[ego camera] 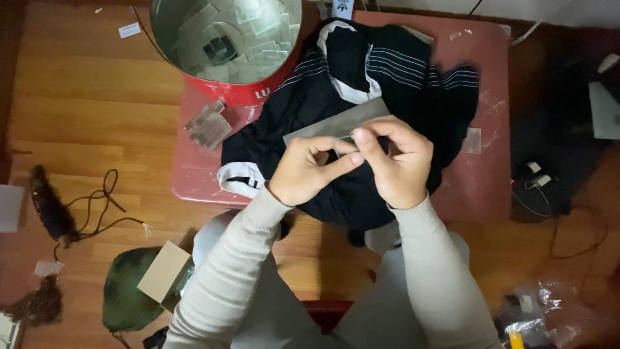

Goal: A person is sharpening or polishing small rectangular metal pieces by rubbing them against a larger metal block on a small table, then placing them into a metal tin.

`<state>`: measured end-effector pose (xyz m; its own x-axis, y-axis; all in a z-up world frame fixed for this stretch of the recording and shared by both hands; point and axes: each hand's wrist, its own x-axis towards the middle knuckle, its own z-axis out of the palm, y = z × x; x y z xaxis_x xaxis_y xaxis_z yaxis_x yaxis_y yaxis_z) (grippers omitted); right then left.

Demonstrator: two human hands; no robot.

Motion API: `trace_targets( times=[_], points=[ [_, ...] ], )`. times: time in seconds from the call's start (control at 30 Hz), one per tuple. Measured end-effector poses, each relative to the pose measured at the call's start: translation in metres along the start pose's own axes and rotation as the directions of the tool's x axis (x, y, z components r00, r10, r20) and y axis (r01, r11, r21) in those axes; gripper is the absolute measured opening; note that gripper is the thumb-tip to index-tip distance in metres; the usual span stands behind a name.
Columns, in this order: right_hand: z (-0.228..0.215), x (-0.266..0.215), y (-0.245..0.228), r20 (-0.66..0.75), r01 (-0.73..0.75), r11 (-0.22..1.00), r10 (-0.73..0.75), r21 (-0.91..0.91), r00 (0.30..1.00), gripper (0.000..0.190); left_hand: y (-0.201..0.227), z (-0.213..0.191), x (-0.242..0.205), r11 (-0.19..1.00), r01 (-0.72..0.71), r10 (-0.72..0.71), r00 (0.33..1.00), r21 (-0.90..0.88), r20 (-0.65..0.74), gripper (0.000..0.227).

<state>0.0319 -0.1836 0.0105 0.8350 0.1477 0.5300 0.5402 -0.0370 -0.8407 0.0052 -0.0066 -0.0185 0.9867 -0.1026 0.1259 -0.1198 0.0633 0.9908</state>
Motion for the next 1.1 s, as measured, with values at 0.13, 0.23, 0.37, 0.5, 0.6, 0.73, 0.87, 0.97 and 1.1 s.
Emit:
trace_targets(
  times=[0.13,0.23,0.37,0.5,0.6,0.73,0.87,0.97,1.1],
  points=[
    [0.007,0.0,0.002,0.0,0.004,0.997,-0.004,0.071,1.0,0.009,-0.005,0.0,-0.002,0.992,0.028,-0.034,0.998,-0.126,-0.047,0.015],
    [0.007,0.001,0.001,-0.009,0.001,0.997,0.0,0.079,1.0,0.007,0.005,-0.001,0.0,0.98,0.055,-0.062,0.998,-0.191,-0.029,0.011],
    [0.002,0.004,0.005,-0.015,0.027,0.998,-0.027,0.055,1.0,0.006,0.0,-0.011,0.004,0.994,-0.106,0.106,0.993,0.015,-0.046,0.022],
    [0.003,0.004,0.008,-0.013,0.057,0.997,-0.057,0.052,0.998,0.006,-0.002,-0.011,0.0,0.999,-0.044,0.045,0.985,0.011,-0.166,0.015],
    [0.008,0.002,0.001,-0.03,0.046,0.996,-0.044,0.078,0.999,0.007,0.001,-0.016,0.001,0.994,-0.028,0.005,0.976,-0.102,-0.217,0.015],
    [0.004,0.0,0.002,-0.069,0.022,0.995,-0.016,0.095,0.998,0.01,0.005,0.006,-0.002,0.975,0.005,-0.058,0.971,-0.221,-0.233,0.016],
    [-0.005,-0.004,0.006,-0.095,-0.084,0.992,0.093,0.093,0.991,0.01,0.007,0.026,-0.009,0.99,-0.013,-0.003,0.993,-0.14,-0.115,0.014],
    [-0.007,-0.003,0.006,-0.054,-0.137,0.984,0.144,0.114,0.988,0.009,0.004,0.024,-0.011,1.0,0.006,-0.008,0.998,-0.031,-0.067,0.006],
    [-0.001,0.002,-0.005,-0.03,-0.108,0.988,0.111,0.11,0.993,0.01,0.022,0.022,-0.006,0.991,0.003,-0.032,0.974,-0.13,-0.222,0.013]
  ],
)
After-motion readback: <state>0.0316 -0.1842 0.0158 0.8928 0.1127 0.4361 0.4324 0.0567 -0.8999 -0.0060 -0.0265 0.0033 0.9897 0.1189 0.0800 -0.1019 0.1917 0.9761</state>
